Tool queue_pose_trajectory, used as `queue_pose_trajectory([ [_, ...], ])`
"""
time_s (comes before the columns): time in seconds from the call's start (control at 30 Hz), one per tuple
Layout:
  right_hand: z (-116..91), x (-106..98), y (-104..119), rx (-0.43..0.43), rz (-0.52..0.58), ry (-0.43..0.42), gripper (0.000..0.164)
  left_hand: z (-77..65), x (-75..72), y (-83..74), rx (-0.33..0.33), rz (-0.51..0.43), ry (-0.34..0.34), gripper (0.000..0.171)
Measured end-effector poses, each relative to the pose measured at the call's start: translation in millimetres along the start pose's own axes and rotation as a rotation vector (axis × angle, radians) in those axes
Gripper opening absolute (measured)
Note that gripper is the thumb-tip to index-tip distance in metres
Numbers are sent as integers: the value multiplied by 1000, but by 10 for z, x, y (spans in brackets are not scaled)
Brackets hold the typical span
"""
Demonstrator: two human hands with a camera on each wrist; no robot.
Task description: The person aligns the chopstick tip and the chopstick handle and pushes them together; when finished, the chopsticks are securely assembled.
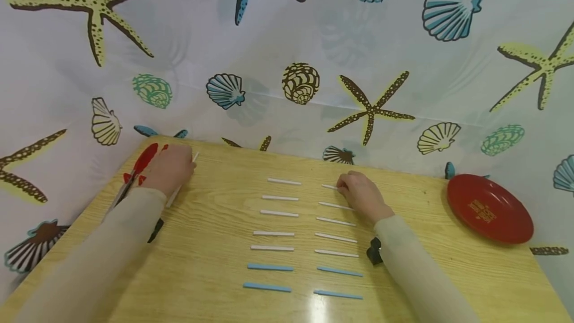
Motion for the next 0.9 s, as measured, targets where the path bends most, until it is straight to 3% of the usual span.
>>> queue_pose_trajectory([
  [0.13,-11,0,2,-6,-18,-11,5,98,8,-346,100,92,-68,9],
  [0.23,-18,-5,5,-15,-36,-23,5,179,76,-612,147,102,-63,10],
  [0.33,-19,-10,11,-24,-53,-18,6,250,195,-894,221,113,-15,9],
  [0.57,-8,-38,49,-54,-69,39,5,353,514,-1482,496,123,91,14],
  [0.73,2,-49,67,-55,-87,74,4,393,668,-1706,559,157,72,22],
  [0.9,5,-33,80,-71,-102,97,4,411,811,-1772,564,177,71,25],
])
Point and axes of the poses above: each hand's wrist, its own z-axis towards the middle knuckle, its own x-axis out of the palm, y = z × x, the point moved 7 cm from there along z, towards the middle knuckle, and after that the axes turned 4 degrees about x, right-handed, at the moved point
